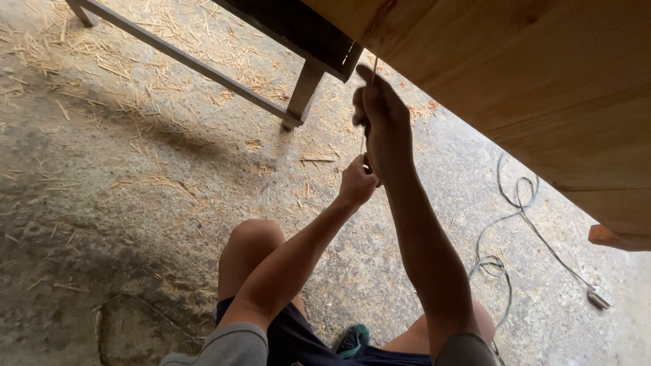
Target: The person applies wood filler to gaps in a wooden table using a putty knife, smoothing the filler into the seams and edges. They repeatedly scoop filler from a small board and spread it along the joints.
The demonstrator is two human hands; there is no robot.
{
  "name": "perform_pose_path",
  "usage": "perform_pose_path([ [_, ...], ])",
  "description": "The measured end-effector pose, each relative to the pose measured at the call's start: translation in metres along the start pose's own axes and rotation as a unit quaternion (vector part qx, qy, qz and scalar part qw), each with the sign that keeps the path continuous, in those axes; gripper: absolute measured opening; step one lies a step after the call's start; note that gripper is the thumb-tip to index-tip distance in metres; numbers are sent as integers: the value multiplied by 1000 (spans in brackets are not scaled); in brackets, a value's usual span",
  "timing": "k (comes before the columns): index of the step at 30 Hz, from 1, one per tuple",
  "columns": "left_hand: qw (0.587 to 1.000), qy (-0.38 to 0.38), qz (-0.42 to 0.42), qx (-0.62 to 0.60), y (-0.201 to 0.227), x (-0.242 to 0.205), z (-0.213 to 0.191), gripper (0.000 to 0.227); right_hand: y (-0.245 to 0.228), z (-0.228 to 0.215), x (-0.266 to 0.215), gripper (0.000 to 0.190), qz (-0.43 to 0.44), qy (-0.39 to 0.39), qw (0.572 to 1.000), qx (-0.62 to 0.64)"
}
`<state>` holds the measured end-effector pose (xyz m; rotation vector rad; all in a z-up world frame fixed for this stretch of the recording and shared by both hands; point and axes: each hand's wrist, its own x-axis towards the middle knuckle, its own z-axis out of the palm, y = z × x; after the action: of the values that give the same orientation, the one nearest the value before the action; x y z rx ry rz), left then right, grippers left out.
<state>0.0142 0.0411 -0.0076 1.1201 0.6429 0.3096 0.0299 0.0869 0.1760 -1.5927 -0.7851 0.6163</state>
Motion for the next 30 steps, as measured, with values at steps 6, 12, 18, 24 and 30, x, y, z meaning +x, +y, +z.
perform_pose_path([
  [6,999,-16,-14,-29,7,-3,-8,35,24,15,31,35,-27,-1,990,139],
  [12,1000,-15,-18,-17,6,2,-15,36,25,19,32,41,-49,5,988,147],
  [18,999,-17,-32,-29,3,7,-16,35,18,23,29,37,-22,20,984,175],
  [24,999,-8,-23,-27,7,6,-18,35,16,24,30,37,-34,13,984,175],
  [30,999,-9,-31,-28,0,10,-19,32,16,25,32,38,-12,21,980,199],
])
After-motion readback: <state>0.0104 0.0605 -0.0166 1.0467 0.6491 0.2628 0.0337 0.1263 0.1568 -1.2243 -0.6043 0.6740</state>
